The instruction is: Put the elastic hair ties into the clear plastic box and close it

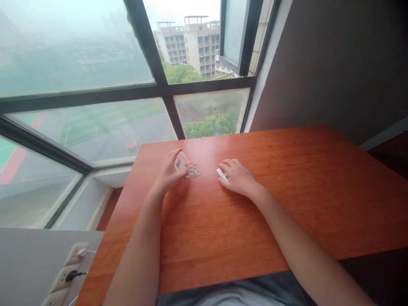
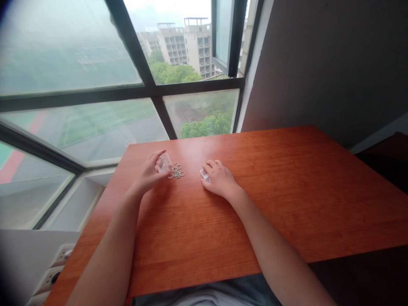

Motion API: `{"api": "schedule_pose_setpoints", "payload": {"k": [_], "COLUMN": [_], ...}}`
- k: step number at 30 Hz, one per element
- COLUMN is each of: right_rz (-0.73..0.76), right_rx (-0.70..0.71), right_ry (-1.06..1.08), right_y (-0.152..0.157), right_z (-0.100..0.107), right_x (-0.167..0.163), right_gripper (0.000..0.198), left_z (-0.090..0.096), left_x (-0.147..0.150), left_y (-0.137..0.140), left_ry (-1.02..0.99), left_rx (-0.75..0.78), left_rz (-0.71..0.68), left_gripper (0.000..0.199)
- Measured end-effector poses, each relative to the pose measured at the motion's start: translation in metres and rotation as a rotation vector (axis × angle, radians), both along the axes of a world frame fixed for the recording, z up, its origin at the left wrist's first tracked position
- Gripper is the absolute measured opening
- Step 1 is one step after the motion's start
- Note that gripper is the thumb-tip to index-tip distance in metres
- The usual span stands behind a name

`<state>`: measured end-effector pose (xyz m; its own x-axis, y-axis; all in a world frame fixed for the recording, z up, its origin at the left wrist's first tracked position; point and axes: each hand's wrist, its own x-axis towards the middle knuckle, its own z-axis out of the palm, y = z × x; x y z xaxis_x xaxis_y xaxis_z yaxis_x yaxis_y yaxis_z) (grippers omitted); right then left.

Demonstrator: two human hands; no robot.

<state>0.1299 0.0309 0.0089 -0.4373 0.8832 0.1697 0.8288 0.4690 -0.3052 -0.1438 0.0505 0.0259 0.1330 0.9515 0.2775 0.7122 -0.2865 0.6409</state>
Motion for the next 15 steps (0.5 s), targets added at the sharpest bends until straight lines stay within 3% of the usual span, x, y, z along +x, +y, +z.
{"api": "schedule_pose_setpoints", "payload": {"k": [9,15], "right_rz": [0.003,0.001], "right_rx": [-0.004,0.009], "right_ry": [-0.001,0.005], "right_y": [0.0,0.0], "right_z": [0.002,0.0], "right_x": [0.0,0.0], "right_gripper": [0.035,0.035], "left_z": [0.007,0.013], "left_x": [-0.004,0.0], "left_y": [-0.001,-0.004], "left_ry": [-0.463,-0.504], "left_rx": [-0.159,-0.18], "left_rz": [0.082,0.074], "left_gripper": [0.078,0.075]}}
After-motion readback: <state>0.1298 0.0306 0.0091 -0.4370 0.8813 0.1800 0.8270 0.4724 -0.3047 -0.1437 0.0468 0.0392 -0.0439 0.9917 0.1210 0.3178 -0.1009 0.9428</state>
